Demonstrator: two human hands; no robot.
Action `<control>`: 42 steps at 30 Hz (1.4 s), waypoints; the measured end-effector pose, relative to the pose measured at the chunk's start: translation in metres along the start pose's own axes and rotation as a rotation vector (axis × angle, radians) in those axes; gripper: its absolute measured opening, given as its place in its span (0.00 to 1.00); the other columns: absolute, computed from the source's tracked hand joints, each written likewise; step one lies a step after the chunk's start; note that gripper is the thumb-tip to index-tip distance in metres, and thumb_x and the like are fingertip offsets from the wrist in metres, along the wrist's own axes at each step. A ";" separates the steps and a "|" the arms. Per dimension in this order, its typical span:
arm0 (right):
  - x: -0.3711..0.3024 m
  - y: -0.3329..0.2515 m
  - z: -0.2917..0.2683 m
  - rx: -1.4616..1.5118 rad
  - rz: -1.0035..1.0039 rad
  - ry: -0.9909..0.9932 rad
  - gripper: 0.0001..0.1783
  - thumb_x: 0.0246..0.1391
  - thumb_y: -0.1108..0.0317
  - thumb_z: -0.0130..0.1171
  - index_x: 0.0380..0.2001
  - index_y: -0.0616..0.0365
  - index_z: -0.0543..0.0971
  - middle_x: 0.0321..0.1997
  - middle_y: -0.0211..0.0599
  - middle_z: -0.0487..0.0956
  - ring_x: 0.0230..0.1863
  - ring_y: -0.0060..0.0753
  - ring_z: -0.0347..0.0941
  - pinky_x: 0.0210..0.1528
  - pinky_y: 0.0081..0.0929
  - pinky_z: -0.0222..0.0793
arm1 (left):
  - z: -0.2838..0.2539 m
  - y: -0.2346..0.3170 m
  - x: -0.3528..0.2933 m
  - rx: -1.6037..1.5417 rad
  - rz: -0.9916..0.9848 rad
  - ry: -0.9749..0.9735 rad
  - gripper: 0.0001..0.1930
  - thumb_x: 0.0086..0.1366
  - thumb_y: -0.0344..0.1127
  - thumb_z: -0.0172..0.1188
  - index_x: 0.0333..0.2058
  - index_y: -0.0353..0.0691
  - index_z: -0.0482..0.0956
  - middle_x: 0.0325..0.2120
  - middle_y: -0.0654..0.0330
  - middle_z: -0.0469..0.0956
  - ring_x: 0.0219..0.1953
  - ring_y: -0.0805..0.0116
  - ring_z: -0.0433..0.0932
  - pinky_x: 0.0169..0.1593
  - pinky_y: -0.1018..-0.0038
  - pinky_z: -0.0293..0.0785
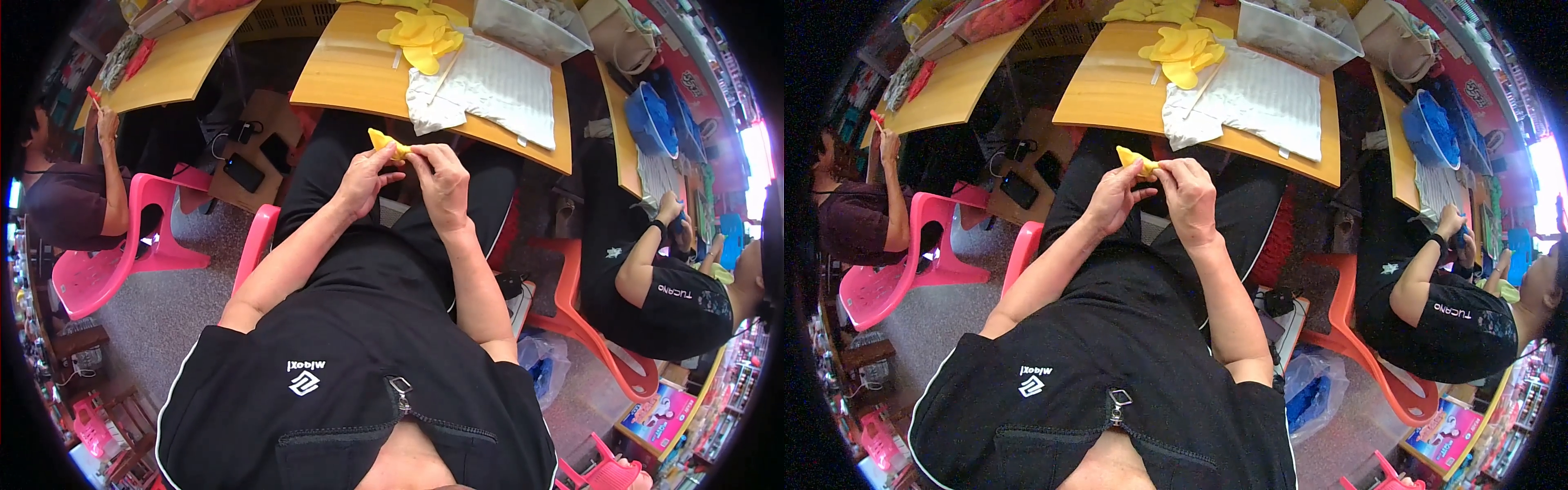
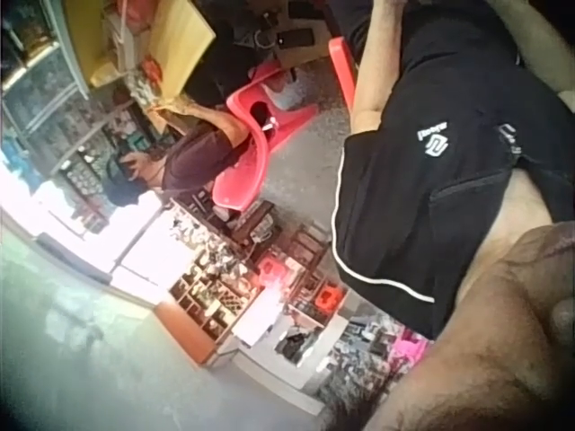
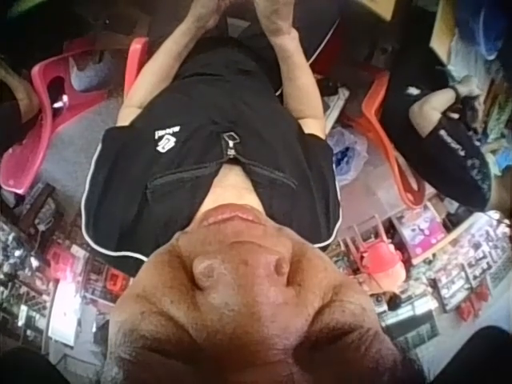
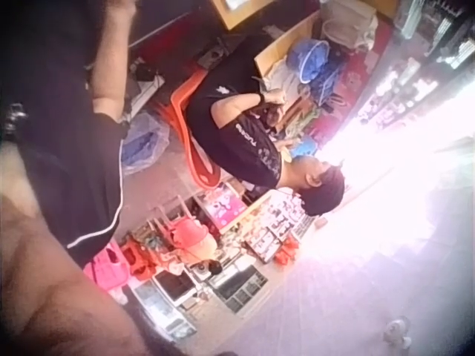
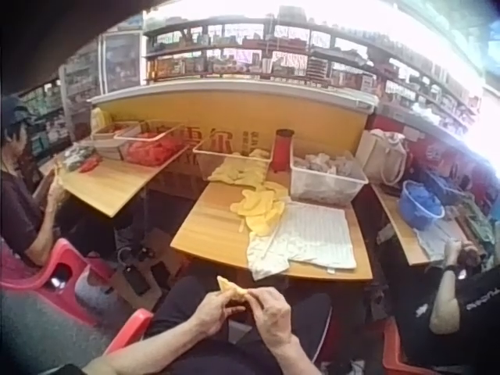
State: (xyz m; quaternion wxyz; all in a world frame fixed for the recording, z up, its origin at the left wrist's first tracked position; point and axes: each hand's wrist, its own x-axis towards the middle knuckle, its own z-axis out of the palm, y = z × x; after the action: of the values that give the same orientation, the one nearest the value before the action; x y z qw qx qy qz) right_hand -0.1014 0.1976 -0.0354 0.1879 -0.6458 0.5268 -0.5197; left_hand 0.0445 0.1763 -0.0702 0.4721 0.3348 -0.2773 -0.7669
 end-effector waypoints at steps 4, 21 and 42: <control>-0.001 0.006 0.005 -0.243 -0.286 0.027 0.05 0.44 0.77 0.63 0.29 0.61 0.78 0.29 0.39 0.78 0.31 0.41 0.75 0.35 0.29 0.70 | 0.000 -0.003 -0.002 0.041 -0.011 0.079 0.14 0.68 0.43 0.50 0.40 0.38 0.75 0.33 0.62 0.78 0.35 0.73 0.77 0.42 0.73 0.73; -0.004 0.003 0.007 -0.169 -0.115 -0.010 0.04 0.46 0.76 0.63 0.28 0.61 0.78 0.27 0.38 0.77 0.28 0.34 0.75 0.32 0.25 0.71 | 0.003 0.001 -0.007 -0.008 0.008 0.136 0.12 0.66 0.44 0.54 0.37 0.42 0.77 0.30 0.65 0.79 0.31 0.77 0.77 0.35 0.79 0.73; -0.009 -0.003 0.013 0.329 0.378 -0.211 0.06 0.55 0.70 0.59 0.29 0.62 0.78 0.24 0.24 0.73 0.24 0.12 0.65 0.26 0.12 0.61 | -0.011 0.015 0.002 -0.126 0.131 0.228 0.10 0.62 0.33 0.54 0.36 0.31 0.76 0.32 0.57 0.79 0.34 0.68 0.80 0.39 0.74 0.78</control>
State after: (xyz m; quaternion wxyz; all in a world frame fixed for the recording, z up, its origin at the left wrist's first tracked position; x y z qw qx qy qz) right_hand -0.0882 0.2029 -0.0428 0.4378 -0.5476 0.5239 -0.4838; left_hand 0.0603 0.1677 -0.0661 0.5697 0.3707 -0.1946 -0.7072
